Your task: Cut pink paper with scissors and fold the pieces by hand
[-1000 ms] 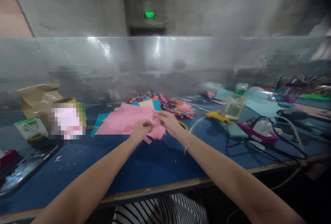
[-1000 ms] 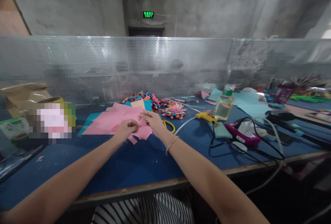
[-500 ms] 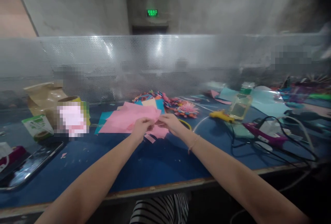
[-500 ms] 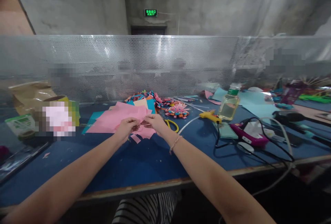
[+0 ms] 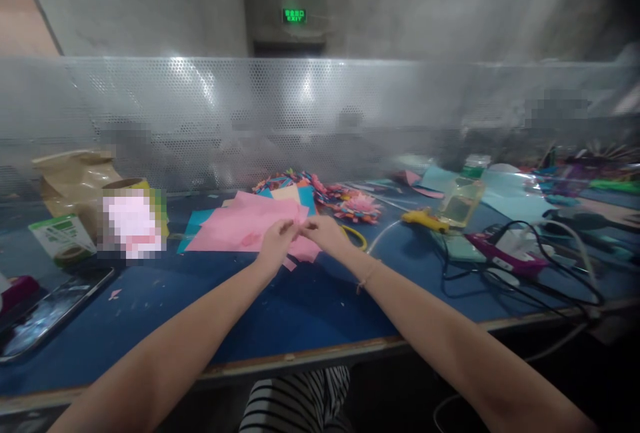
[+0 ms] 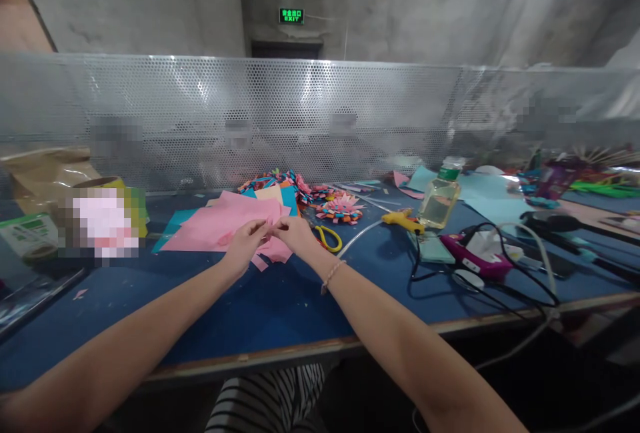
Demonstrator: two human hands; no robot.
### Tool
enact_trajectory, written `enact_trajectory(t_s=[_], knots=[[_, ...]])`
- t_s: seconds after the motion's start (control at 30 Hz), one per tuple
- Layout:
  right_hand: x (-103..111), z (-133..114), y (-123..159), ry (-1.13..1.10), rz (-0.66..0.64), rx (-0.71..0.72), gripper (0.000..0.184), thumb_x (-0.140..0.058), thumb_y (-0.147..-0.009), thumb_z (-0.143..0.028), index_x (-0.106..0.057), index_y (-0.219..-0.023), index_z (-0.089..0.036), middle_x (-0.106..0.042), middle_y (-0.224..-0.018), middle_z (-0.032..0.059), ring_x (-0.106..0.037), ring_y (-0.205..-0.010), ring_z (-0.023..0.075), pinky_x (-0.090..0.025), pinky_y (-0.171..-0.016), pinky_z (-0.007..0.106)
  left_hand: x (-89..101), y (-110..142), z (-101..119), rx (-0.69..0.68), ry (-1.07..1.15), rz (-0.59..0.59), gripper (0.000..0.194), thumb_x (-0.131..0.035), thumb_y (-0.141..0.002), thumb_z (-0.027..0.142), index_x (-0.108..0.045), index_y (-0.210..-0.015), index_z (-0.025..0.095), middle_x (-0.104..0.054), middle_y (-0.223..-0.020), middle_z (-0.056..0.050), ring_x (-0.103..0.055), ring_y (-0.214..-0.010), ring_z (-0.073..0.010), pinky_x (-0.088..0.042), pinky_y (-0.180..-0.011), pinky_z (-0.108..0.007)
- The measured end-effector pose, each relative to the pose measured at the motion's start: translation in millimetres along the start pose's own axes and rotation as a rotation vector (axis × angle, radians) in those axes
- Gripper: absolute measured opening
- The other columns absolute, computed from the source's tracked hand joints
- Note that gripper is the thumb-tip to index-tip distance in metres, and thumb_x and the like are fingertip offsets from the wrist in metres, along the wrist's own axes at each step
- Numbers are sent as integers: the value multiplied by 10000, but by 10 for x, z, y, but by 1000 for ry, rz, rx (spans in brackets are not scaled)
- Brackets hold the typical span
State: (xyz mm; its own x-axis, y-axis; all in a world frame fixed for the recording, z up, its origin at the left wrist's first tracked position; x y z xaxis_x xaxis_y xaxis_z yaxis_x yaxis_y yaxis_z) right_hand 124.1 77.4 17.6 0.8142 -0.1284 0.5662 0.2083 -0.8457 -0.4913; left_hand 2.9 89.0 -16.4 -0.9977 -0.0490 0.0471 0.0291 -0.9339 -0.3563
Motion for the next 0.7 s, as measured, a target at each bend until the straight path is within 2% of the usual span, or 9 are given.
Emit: enact_trajectory(t_s=[0.17,0.27,0.4,0.6,0.7], knots=[[-69,98,-26,-131,-60,-42,169,-554,-622,-283,-574,-548,-133,-528,-513,-7,-461,-500,88,-335,-489,201,-8,-9,-23,82,105,-70,197,-588,-578,304,-562,-676,134,-570,-607,-10,-536,-580,-112,-449,-590,-250],[-71,202,-54,-227,-20,-85,133,-541,-607,-251,-515,-530,-146,-495,-500,-20,-473,-497,93,-366,-500,212,-5,-13,-37,148,205,-66,130,-575,-551,215,-546,-648,133,-559,-585,5,-539,-562,-106,-461,-588,-253],[-79,266,-64,-405,10,-140,72,-524,-584,-208,-475,-596,-157,-475,-568,-38,-476,-505,81,-410,-508,219,-22,7,-32,188,248,-40,194,-579,-503,139,-533,-692,133,-545,-599,22,-527,-526,-89,-471,-575,-260],[-111,293,-67,-513,-7,-211,224,-533,-558,-163,-528,-781,-144,-548,-731,-2,-497,-568,79,-433,-551,231,-46,39,-14,220,279,-67,207,-608,-480,142,-500,-656,130,-504,-589,35,-513,-521,-73,-465,-557,-243],[-98,294,-91,-539,11,-163,268,-532,-553,-149,-539,-820,-146,-564,-784,18,-508,-634,91,-422,-577,228,-24,42,-12,221,271,-38,234,-616,-458,121,-450,-621,140,-414,-517,73,-466,-476,-50,-468,-554,-244]])
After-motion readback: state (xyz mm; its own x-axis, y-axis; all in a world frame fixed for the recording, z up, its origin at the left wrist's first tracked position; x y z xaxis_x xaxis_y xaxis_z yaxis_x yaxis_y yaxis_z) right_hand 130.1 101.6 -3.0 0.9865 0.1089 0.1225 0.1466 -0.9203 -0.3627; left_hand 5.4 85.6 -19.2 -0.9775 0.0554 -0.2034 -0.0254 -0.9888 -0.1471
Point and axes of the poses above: each hand's wrist, its own y-axis away from the middle knuckle, its own x-axis out of the back of the hand, z = x × y, the point moved 6 cm from there along -y, towards the middle knuckle
